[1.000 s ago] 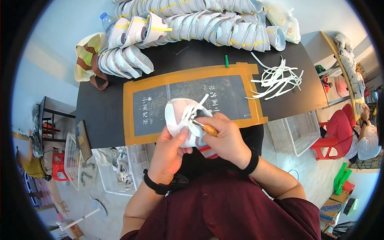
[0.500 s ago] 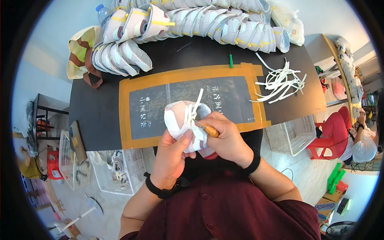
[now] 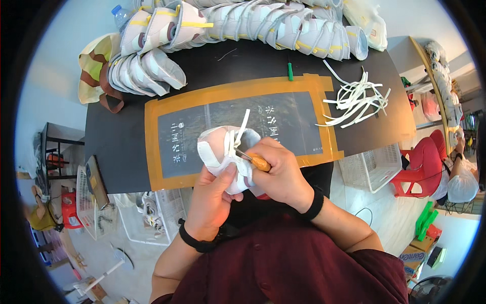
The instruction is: Assembling and finishing the upper components of a shoe using a needle tool.
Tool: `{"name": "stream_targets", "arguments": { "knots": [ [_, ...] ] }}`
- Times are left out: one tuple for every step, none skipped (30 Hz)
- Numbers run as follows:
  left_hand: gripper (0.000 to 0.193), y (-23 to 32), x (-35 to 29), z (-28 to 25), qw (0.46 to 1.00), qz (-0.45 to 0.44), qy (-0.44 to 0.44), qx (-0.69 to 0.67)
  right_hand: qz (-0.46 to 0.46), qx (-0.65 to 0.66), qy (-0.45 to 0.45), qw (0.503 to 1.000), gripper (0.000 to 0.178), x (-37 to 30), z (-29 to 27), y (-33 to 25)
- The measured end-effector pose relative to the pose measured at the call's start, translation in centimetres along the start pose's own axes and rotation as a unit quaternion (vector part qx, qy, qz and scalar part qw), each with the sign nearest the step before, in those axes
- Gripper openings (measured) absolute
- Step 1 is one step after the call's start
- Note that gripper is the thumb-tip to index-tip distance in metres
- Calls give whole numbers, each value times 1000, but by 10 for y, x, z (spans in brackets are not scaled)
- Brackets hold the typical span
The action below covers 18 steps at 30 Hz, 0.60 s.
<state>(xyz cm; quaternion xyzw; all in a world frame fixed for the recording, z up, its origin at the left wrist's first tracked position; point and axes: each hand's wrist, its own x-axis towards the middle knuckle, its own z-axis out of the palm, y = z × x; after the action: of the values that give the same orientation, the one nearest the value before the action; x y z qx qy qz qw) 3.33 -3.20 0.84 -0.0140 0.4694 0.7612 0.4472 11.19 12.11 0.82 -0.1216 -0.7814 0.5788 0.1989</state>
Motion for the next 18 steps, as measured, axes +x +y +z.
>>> {"name": "stream_targets", "arguments": {
  "knots": [
    [28,1,-1,-1,1000,-1,5,-20,-5,-12,1,1000,20,0,0,2],
    [28,1,-1,-2,1000,-2,4,-15,-5,-9,5,1000,20,1,-1,1],
    [28,1,-1,-2,999,-10,0,-32,1,-14,4,1000,19,1,-3,-1],
    [28,2,-1,-4,999,-18,-5,-47,7,-17,3,1000,19,0,-3,-2],
    [28,2,-1,-5,999,-20,-5,-41,7,-12,8,1000,19,-1,-2,-1],
    [27,3,-2,-6,997,-33,-10,-66,-2,11,7,1000,21,-2,-1,1],
    [27,4,-2,-8,995,-45,-13,-89,-11,36,7,999,22,-4,0,3],
    [27,4,-2,-12,996,-47,-11,-80,-11,44,12,999,22,-4,2,3],
    [25,4,-2,-17,990,-63,-23,-128,-40,77,15,996,25,-5,3,2],
    [23,3,-2,-24,981,-78,-34,-177,-69,110,16,991,27,-6,4,-2],
    [27,-1,-1,-34,970,-82,-90,-210,-71,126,-14,989,30,-8,1,-6],
    [27,-3,-2,-37,972,-83,-87,-203,-72,133,-10,988,30,-8,1,-10],
    [30,-5,-1,-37,965,-90,-103,-224,-76,144,-16,986,30,-9,1,-13],
    [33,-6,-1,-33,957,-97,-119,-246,-80,155,-23,984,29,-9,0,-16],
    [38,-5,-4,-27,969,-93,-56,-222,-92,163,-17,982,28,-8,0,-18],
    [38,-6,-3,-28,970,-94,-54,-219,-92,166,-15,982,28,-8,-2,-20],
    [39,-7,-2,-29,958,-101,-90,-253,-96,172,-16,980,28,-8,-3,-22],
    [40,-8,-1,-29,943,-108,-125,-287,-101,177,-17,979,27,-9,-4,-22]
  ]
}}
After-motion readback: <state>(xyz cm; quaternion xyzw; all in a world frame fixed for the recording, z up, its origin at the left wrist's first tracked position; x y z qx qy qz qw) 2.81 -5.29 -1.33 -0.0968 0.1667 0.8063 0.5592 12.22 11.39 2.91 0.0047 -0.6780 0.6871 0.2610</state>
